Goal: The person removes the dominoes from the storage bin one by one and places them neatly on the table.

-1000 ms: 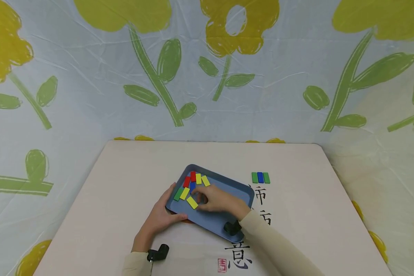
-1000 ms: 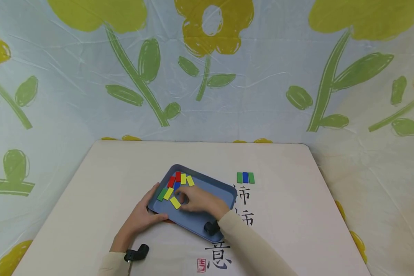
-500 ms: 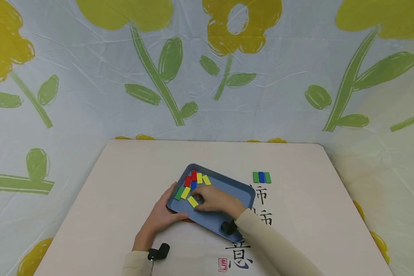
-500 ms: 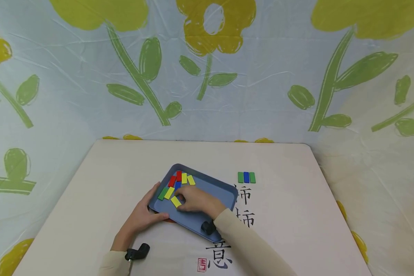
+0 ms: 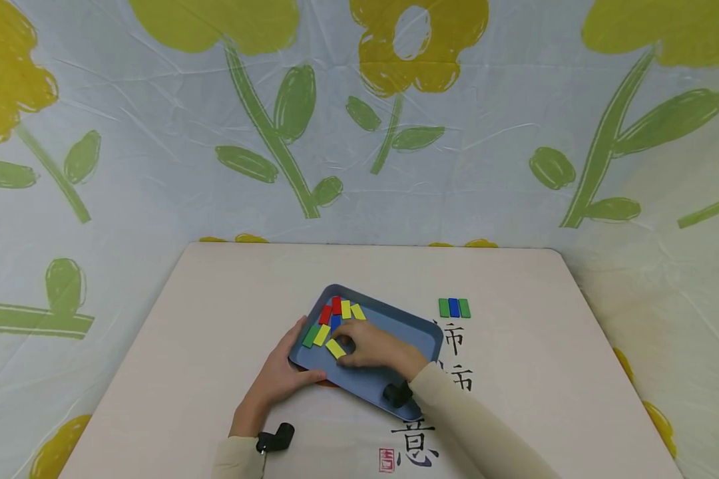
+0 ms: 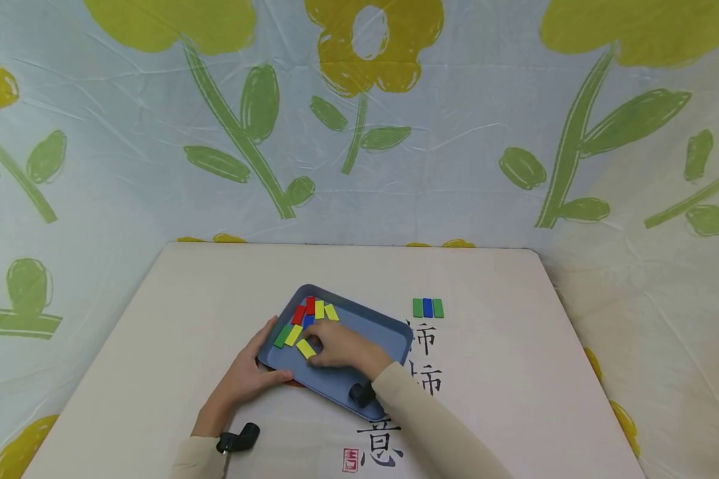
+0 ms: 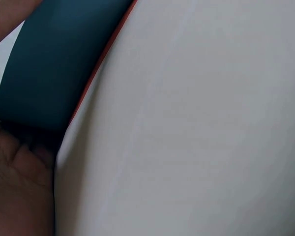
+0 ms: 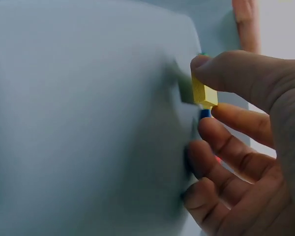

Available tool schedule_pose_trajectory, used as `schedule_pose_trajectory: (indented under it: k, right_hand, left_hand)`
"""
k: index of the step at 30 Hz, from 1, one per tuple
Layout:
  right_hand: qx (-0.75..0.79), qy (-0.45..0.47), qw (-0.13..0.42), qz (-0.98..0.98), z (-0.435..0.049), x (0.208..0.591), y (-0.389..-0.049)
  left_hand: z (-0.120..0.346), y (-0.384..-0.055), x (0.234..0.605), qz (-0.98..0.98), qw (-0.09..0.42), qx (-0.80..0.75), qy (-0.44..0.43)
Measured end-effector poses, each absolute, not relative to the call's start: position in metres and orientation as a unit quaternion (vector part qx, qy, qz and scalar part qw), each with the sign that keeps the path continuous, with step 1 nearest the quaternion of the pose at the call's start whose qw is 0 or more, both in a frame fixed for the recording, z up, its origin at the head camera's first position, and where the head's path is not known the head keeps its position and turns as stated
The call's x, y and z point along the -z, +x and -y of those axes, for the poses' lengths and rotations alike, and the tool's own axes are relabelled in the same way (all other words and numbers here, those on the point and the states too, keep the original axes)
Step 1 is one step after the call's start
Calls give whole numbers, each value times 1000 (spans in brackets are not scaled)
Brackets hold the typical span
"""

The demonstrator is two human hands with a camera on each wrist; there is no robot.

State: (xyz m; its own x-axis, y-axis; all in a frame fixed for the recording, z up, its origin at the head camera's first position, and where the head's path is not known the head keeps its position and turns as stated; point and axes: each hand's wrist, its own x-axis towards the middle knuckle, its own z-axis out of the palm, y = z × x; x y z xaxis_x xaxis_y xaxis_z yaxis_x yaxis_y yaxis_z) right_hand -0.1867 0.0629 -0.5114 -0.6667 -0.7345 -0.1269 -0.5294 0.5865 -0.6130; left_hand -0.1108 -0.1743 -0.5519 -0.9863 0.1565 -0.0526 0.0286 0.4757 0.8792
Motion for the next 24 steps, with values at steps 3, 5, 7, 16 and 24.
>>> schedule_pose_trajectory:
  k: [3, 5, 7, 16, 24]
  right_hand:
    - [282, -356, 185, -871, -70, 504, -188]
    - [290, -347, 182, -873, -77, 497, -188]
    - [298, -338, 176, -875, -86, 490, -189]
    - [307, -301, 107, -897, -133, 470, -203]
    - [329, -241, 93, -909, -182, 459, -207]
  left_hand:
    - [174, -111, 552, -856, 61, -510, 55]
    - [174, -111, 552, -858, 59, -508, 54]
    - [174, -111, 552, -858, 59, -507, 53]
    - [174, -110, 551, -856, 63, -511, 52]
    - [173, -110, 550, -853, 68, -515, 51]
